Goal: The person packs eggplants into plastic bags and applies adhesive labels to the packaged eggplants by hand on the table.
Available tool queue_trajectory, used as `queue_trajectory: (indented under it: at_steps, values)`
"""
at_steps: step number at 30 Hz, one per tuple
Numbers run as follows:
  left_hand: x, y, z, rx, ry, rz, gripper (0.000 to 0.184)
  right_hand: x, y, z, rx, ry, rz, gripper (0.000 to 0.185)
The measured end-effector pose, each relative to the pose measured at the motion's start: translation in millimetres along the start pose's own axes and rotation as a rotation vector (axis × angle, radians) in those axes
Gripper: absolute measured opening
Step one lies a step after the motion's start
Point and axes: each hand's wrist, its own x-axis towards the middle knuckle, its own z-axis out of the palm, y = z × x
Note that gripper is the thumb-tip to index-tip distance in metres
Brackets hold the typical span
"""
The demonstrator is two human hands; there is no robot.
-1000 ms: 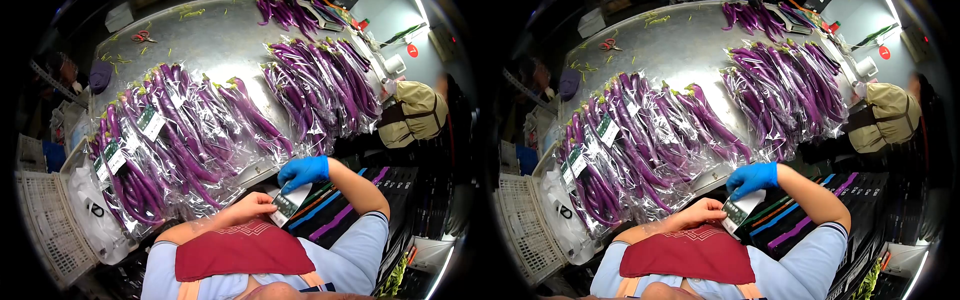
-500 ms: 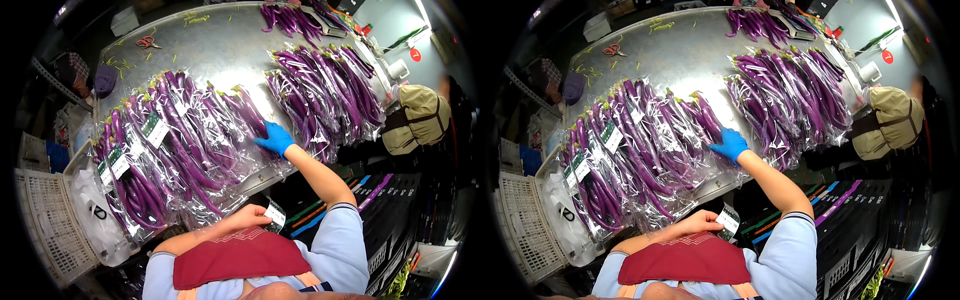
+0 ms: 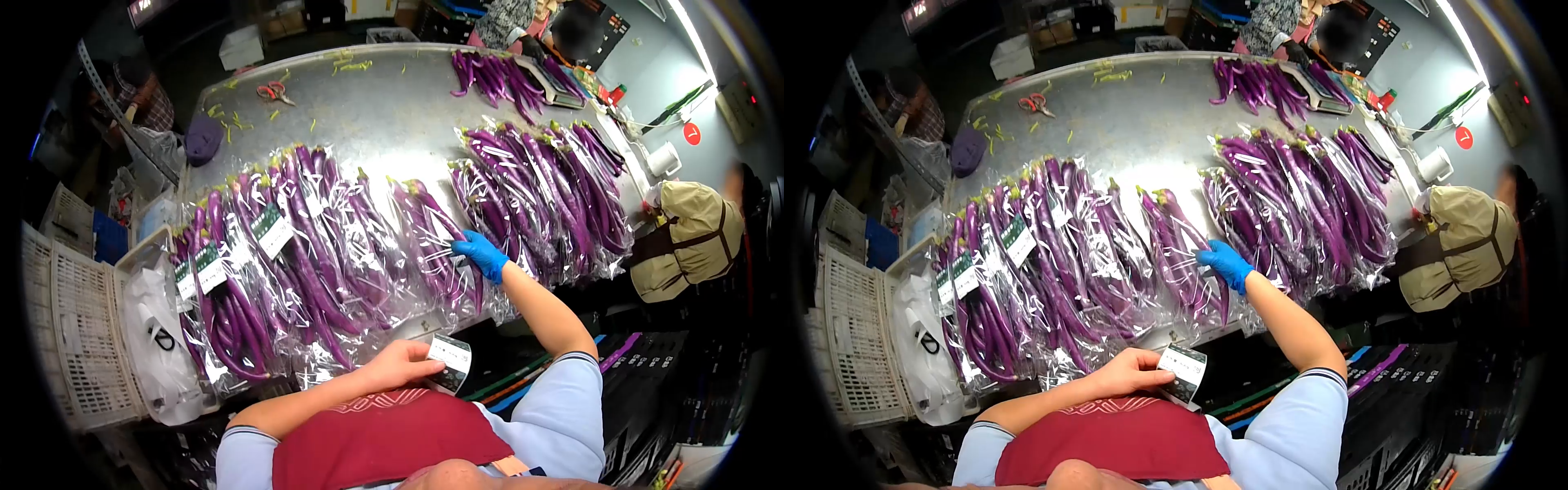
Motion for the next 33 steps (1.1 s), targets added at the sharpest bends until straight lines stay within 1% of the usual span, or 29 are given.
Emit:
queue_trajectory:
  at_steps: [1,2,4,5,8,9,10,12,13,16,17,20,21,22,24,25,26,28,29,33]
  values:
    - [0,6,-1,0.028,0.049,0.041,0.026,1,-5,-3,0.024,-0.011,-0.003,0.034]
    - [2,6,-5,-0.061,0.09,-0.051,0.024,3,-11,-4,0.073,0.012,-0.054,0.031]
    - [4,14,-7,-0.052,0.13,-0.054,0.025,11,-24,-10,0.127,-0.01,-0.148,0.028]
    - [4,21,-7,-0.042,0.125,-0.066,0.025,12,-31,-15,0.169,-0.007,-0.16,0.026]
    - [5,39,-11,-0.033,0.096,-0.004,0.026,21,-62,-22,0.266,0.017,-0.208,0.025]
    - [7,44,-11,-0.026,0.104,0.03,0.026,0,-93,-10,0.185,0.068,-0.278,0.025]
    - [10,46,-14,-0.021,0.118,0.021,0.026,10,-99,-15,0.186,0.053,-0.343,0.026]
    - [16,48,-23,-0.015,0.15,0.007,0.026,17,-113,-15,0.24,0.087,-0.395,0.027]
    - [20,49,-23,-0.024,0.18,-0.01,0.026,16,-120,-12,0.283,0.11,-0.436,0.024]
    - [32,53,-22,-0.015,0.153,-0.01,0.026,26,-130,-14,0.237,0.078,-0.642,0.034]
    - [34,59,-19,-0.027,0.132,0.006,0.026,30,-131,-16,0.236,0.018,-0.674,0.04]
    - [48,72,-18,0.023,0.168,0.104,0.026,34,-135,-14,0.293,-0.028,-0.737,0.039]
    - [49,84,-16,-0.005,0.176,0.088,0.027,32,-136,-13,0.317,-0.028,-0.728,0.039]
    - [56,86,-18,-0.041,0.165,0.12,0.026,29,-139,-11,0.34,-0.013,-0.719,0.038]
    - [68,94,-26,-0.046,0.141,0.129,0.024,22,-152,-12,0.323,-0.009,-0.745,0.036]
    - [75,95,-28,-0.092,0.154,0.096,0.021,22,-159,-13,0.306,0.022,-0.78,0.034]
    - [79,98,-30,-0.107,0.182,0.039,0.02,15,-170,-14,0.296,0.058,-0.765,0.034]
    - [91,100,-31,-0.119,0.266,-0.005,0.019,9,-188,-23,0.227,0.114,-0.81,0.035]
    - [98,103,-38,-0.099,0.263,-0.004,0.017,14,-191,-31,0.235,0.097,-0.845,0.035]
    - [133,130,-68,-0.214,0.502,0.051,0.014,18,-208,-51,0.311,0.047,-0.929,0.035]
